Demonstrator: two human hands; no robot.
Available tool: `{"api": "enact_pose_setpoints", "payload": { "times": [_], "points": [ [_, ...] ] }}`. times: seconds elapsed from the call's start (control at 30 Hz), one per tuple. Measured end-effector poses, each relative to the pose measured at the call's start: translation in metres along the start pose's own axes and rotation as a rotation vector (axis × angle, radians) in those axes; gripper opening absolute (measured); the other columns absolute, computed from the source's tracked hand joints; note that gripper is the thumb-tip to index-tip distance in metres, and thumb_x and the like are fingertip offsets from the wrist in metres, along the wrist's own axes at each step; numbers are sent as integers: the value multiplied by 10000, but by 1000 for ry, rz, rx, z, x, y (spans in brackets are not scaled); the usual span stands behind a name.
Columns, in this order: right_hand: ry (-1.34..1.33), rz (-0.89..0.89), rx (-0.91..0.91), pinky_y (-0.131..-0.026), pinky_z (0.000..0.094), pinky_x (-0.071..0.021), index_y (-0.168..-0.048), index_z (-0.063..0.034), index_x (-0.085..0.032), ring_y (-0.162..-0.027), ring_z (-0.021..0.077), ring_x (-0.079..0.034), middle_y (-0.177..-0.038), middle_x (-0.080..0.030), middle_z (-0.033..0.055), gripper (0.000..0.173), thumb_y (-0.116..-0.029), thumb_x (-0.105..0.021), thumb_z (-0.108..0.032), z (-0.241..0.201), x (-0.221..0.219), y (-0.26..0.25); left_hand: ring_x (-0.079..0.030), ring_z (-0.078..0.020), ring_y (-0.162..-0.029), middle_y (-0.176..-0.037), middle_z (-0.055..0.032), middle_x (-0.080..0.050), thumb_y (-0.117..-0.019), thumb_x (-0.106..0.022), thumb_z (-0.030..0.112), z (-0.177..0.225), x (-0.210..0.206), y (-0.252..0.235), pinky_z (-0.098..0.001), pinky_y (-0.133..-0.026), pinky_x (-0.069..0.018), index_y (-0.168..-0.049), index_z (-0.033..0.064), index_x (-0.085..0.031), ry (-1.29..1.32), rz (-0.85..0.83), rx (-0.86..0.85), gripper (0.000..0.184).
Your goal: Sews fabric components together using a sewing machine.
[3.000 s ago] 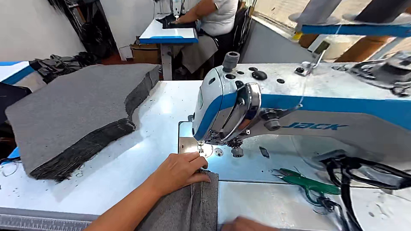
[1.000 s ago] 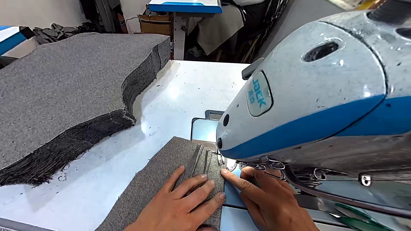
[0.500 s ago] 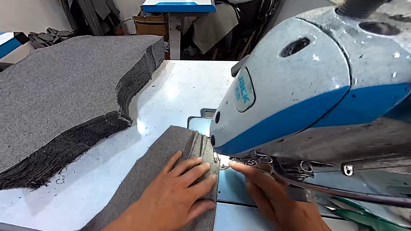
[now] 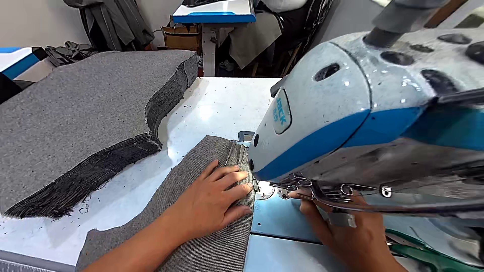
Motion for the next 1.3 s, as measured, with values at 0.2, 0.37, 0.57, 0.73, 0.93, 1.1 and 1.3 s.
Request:
{"api": "enact_pose_setpoints", "payload": {
  "times": [0.2,0.37,0.57,0.73,0.93,1.1,1.3],
  "points": [
    [-18,-10,-4,-653,456,-555,-808,-31,-732,-767,323,-710,-813,-725,158,284,-902,-504,-172,6,-11,-4,-533,-242,-1365,-1344,-41,-649,-1039,-474,484,-2,-2,-2,-560,-1165,-358,-1250,190,-711,7,-5,24,433],
    [-248,-205,158,-920,457,-578,-1041,-94,-767,-1084,278,-714,-1114,-755,97,276,-991,-501,-147,-52,6,33,-517,-294,-1398,-1409,-93,-627,-1064,-470,424,76,9,55,-606,-1175,-337,-1268,134,-694,160,-75,95,419],
    [-325,-212,246,-1116,324,-443,-1160,-63,-697,-1279,263,-615,-1262,-708,132,236,-1008,-517,-44,-107,23,101,-626,-360,-1229,-1279,-194,-671,-997,-611,332,82,39,126,-499,-1016,-519,-1196,30,-717,91,233,501,377],
    [-372,-150,104,-915,342,-559,-1095,-102,-755,-1062,230,-702,-1136,-746,101,272,-935,-542,-45,-109,36,83,-650,-424,-1069,-1101,-229,-676,-1016,-601,335,59,67,110,-604,-926,-502,-1057,-51,-696,80,-20,712,400],
    [-1380,-434,-403,-845,403,-648,-1438,-6,-437,-1131,198,-695,-1298,-648,62,709,-953,-667,-469,-174,103,-17,-596,-97,-622,-775,-64,-642,-1024,-556,267,127,159,81,-240,-563,-510,-975,0,-653,-112,578,394,288],
    [-1240,44,-229,-723,241,-615,-1058,-155,-700,-796,29,-715,-857,-737,-61,165,-1016,-612,-289,-211,112,-77,-658,-199,-1227,-1269,-175,-699,-1041,-587,258,179,220,89,-331,-1033,-543,-1140,-6,-725,229,473,161,314],
    [-1634,-103,-401,-687,281,-641,-1070,-143,-711,-771,100,-747,-887,-766,36,286,-1093,-450,-256,-214,147,-115,-620,-137,-1195,-1330,-33,-632,-782,-841,430,104,260,107,-415,-987,-537,-1459,75,-494,248,783,488,839]
  ]
}}
Point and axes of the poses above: each hand's wrist, its own y-axis away from the middle knuckle, its own x-axis out of the back of the hand, z = x × y, the point moved 2 cm from there along -y, towards the middle knuckle
